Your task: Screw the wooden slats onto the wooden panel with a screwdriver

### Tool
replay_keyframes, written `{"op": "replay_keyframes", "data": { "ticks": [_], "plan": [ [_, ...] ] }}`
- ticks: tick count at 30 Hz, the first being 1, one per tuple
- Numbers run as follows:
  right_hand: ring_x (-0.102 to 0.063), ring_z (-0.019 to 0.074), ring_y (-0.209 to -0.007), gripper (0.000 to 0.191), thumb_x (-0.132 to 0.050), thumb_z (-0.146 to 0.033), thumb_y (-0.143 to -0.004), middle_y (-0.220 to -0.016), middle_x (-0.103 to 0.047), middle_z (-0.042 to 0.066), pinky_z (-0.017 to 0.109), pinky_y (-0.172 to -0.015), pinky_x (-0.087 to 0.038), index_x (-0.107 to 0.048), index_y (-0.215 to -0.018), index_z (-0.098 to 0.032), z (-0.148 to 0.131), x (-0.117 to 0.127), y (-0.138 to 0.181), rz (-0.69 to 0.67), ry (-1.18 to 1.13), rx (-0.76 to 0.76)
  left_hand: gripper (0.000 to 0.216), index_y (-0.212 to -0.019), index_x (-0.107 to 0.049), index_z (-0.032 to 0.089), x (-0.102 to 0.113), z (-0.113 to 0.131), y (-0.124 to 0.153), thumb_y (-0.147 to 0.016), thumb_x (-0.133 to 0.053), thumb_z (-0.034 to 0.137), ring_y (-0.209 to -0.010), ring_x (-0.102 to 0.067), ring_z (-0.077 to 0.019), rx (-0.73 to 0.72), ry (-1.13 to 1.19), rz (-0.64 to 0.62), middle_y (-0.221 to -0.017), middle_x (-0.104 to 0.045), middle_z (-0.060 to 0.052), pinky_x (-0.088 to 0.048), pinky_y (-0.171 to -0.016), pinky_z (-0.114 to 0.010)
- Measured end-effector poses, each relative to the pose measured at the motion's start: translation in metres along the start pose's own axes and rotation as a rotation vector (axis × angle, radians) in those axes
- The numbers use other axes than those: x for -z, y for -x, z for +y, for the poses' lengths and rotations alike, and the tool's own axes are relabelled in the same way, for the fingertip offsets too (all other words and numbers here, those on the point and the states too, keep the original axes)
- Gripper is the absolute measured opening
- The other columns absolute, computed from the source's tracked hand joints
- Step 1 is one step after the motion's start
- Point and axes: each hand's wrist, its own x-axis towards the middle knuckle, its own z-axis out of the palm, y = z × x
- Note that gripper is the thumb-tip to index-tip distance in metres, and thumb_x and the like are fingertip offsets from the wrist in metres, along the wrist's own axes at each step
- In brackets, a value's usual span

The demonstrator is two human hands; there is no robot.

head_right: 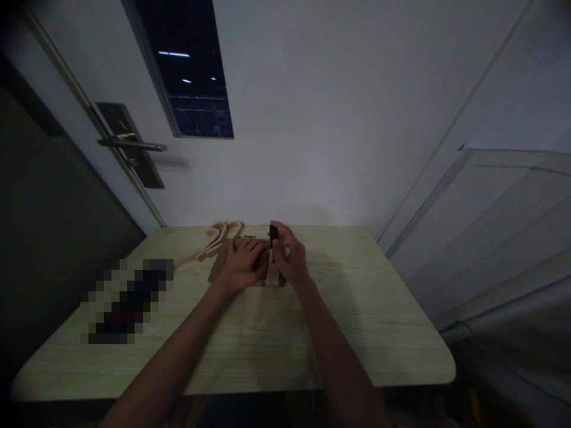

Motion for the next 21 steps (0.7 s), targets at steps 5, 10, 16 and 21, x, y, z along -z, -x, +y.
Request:
{"op": "replay_keyframes", "data": {
  "ticks": [5,10,16,21],
  "plan": [
    [-0.068,0.0165,-0.084,0.037,-0.060,-0.036,-0.087,-0.100,-0.069,0.006,0.028,-0.064,-0.058,-0.056,-0.122,-0.027,0.004,-0.001,-0.002,0.062,0.016,-0.049,0.044,-0.128,-0.047,0.031,0.003,0.002,0.000,-0.085,-0.053,0.037,-0.129,-0.041,-0.0287,0.018,-0.015,-0.022,-0.136,-0.054,-0.004,-0.008,-0.110,-0.070],
    [-0.066,0.0166,-0.084,0.039,-0.066,-0.036,-0.081,-0.098,-0.068,0.004,0.027,-0.060,-0.057,-0.057,-0.118,-0.029,0.012,-0.002,-0.002,0.122,0.048,-0.047,0.045,-0.129,-0.046,0.030,0.006,0.004,0.001,-0.085,-0.052,0.036,-0.129,-0.041,-0.0287,0.007,0.009,-0.023,-0.137,-0.053,-0.005,-0.009,-0.109,-0.071],
    [-0.067,0.0183,-0.098,0.035,-0.057,-0.035,-0.089,-0.111,-0.067,0.007,0.033,-0.075,-0.060,-0.053,-0.123,-0.027,0.004,0.000,0.000,0.067,-0.017,0.009,0.045,-0.128,-0.047,0.030,0.006,0.003,0.000,-0.085,-0.052,0.036,-0.129,-0.041,-0.0292,0.009,0.008,-0.030,-0.137,-0.053,-0.005,-0.008,-0.109,-0.071],
    [-0.071,0.0173,-0.089,0.036,-0.056,-0.035,-0.090,-0.106,-0.070,0.007,0.036,-0.081,-0.060,-0.052,-0.124,-0.026,0.001,0.001,-0.001,0.019,-0.110,-0.045,0.046,-0.129,-0.047,0.030,0.004,0.002,0.000,-0.084,-0.053,0.037,-0.129,-0.041,-0.0294,-0.004,0.000,-0.017,-0.136,-0.054,-0.005,-0.007,-0.109,-0.071]
  ]
}}
